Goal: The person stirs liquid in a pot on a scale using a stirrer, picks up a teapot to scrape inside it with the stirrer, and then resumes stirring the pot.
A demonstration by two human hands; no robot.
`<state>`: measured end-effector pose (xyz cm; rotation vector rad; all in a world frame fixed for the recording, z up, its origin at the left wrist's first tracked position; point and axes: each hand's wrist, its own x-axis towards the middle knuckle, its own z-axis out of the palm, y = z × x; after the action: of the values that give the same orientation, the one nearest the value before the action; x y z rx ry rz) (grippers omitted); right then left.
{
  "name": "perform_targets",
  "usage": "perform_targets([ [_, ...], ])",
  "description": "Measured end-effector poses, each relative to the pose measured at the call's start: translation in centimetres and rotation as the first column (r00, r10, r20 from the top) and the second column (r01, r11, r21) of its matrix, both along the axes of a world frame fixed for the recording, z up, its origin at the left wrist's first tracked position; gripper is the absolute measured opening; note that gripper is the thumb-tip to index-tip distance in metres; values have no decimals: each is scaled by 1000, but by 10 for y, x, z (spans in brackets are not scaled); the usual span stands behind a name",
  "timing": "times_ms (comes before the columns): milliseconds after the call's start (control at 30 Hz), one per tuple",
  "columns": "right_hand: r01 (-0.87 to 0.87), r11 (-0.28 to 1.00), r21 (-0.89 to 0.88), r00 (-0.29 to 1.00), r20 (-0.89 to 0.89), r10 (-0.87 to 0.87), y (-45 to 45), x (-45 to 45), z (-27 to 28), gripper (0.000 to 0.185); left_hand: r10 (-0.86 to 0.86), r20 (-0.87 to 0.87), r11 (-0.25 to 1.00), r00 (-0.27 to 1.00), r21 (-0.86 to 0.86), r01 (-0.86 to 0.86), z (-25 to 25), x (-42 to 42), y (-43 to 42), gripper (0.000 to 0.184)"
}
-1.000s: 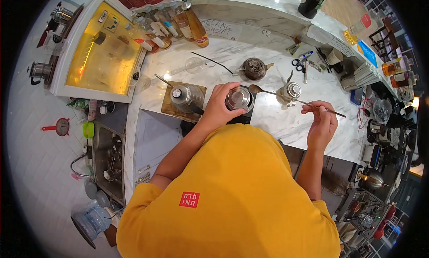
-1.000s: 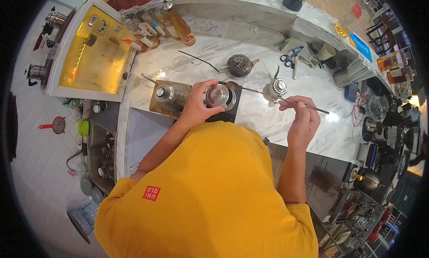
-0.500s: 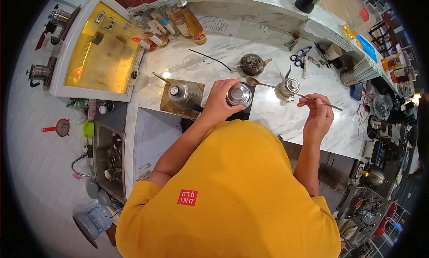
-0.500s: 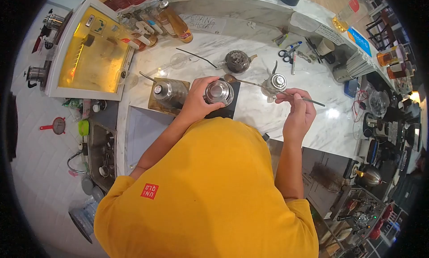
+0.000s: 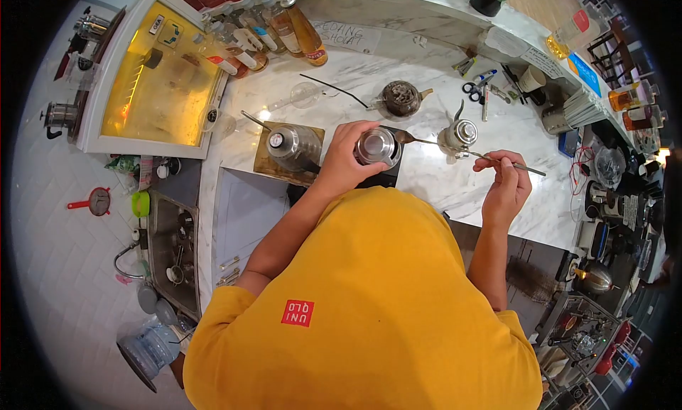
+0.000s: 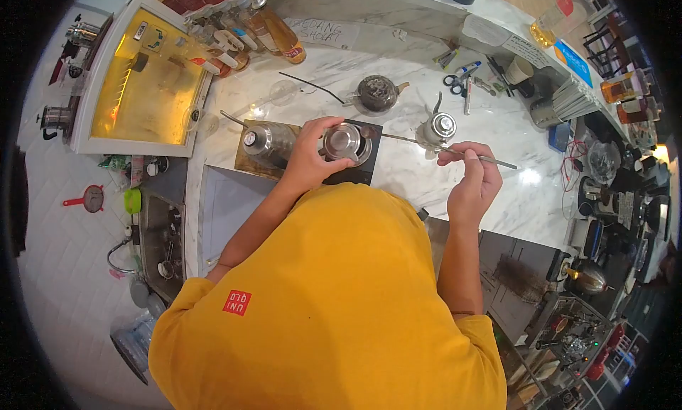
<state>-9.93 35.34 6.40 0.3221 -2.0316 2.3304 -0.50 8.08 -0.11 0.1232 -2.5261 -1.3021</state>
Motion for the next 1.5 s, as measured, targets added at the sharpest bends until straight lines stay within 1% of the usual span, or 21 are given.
perform_targets([
  [67,-2,1000,-2,1000,-7,2,-2,2,1,25,38,15,999,999,11,-38,2,6,-5,78],
  [167,-68,998,-16,998,0,68,-6,3,-3,26,81,68,992,994,89,-87,6,17,-7,77],
  [267,-147,984,99,988,-30,151,-16,8,-6,26,105,55,989,993,103,-110,4,22,-10,77],
  [367,-204,937,285,960,-131,249,-25,10,-8,26,130,39,990,991,48,-132,-3,26,-15,82],
  [400,-234,932,276,958,-99,270,-28,11,-8,23,134,43,989,990,61,-136,-5,26,-16,82],
  [500,-325,884,337,925,-79,371,-29,13,-6,22,140,52,984,989,102,-145,-7,29,-16,82],
  [633,-365,839,403,893,-102,438,-23,13,-4,19,139,62,979,988,141,-146,-6,33,-14,82],
  [733,-346,828,441,887,-134,442,-28,17,-1,17,143,80,971,986,183,-156,-4,37,-14,80],
  [833,-397,810,432,865,-120,488,-34,21,-1,16,143,107,962,984,220,-164,-3,38,-13,79],
  [867,-399,791,463,851,-133,507,-32,20,-1,15,144,117,959,983,227,-168,-3,38,-13,79],
  [967,-356,785,507,856,-160,492,-26,18,4,14,155,101,952,983,250,-176,-7,40,-13,78],
  [1067,-325,800,504,867,-178,465,-28,17,3,14,165,77,959,983,223,-178,-5,41,-11,78],
  [1167,-379,755,535,839,-146,524,-34,21,10,15,160,96,950,982,257,-179,-5,42,-10,77],
  [1267,-421,731,537,804,-152,575,-28,19,12,16,151,55,970,987,184,-159,-7,42,-10,78],
  [1367,-392,727,564,840,-103,533,-23,16,19,15,164,55,969,985,178,-172,-7,42,-8,79],
  [1467,-350,753,558,840,-170,516,-28,15,14,15,176,71,966,982,181,-186,-5,42,-6,79],
  [1500,-355,743,567,831,-173,529,-28,16,14,16,179,71,963,981,190,-189,-4,41,-6,78],
])
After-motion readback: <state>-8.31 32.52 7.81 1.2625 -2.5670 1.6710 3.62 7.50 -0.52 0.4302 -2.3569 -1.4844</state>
